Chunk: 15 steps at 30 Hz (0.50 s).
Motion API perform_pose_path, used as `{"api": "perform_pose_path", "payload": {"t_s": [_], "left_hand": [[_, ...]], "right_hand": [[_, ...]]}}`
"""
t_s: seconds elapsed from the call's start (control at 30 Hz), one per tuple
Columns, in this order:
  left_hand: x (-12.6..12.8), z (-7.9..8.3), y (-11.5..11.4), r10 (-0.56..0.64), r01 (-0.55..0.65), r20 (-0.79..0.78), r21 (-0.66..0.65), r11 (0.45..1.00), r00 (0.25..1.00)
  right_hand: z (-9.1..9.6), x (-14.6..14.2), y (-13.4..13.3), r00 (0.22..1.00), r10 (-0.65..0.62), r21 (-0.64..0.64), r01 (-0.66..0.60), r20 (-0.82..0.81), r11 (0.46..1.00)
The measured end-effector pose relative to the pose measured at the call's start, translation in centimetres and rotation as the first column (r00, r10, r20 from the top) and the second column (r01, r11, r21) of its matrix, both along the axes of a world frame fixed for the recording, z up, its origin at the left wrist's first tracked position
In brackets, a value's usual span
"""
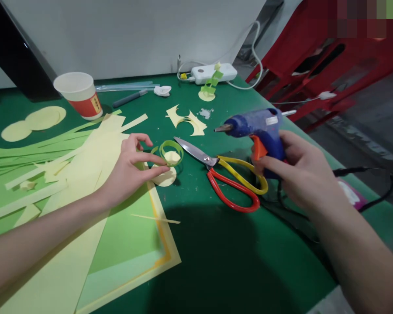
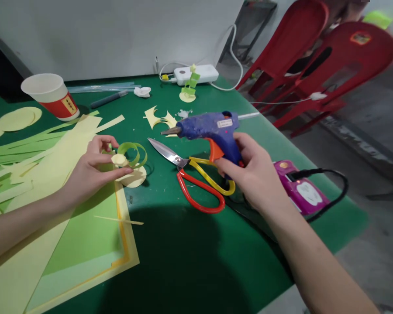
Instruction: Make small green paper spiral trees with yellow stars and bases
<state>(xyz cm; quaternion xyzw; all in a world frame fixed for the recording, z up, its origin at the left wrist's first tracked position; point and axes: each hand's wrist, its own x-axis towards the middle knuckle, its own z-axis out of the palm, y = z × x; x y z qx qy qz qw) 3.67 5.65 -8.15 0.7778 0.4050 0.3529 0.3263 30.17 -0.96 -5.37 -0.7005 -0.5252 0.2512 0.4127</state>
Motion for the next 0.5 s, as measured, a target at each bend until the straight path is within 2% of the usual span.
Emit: {"api": "perform_pose_path", "payload": {"t_s": [0.17,0.27,0.5], "left_hand": [[0.2,0.3,-0.2,0.037,-0.039,-0.045,-0.044,0.998,0.998],[0.3,0.3,-0.2,0.038,-0.040,-0.023,-0.074,0.996,0.999],[0.5,0.2,-0.1,0.071,-0.070,0.004,-0.152,0.986,0.997]], "right_hand": [[0.3,-0.8,-0.6,0.985,-0.071,-0.026,0.076,0.158,0.997],[0.1,-1.4,-1.0,0.963,-0.042,-0.013,0.047,0.267,0.999],[-1.9,-3.2,-1.5,0.835,0.049,-0.019,-0.046,0.548,0.999]]}}
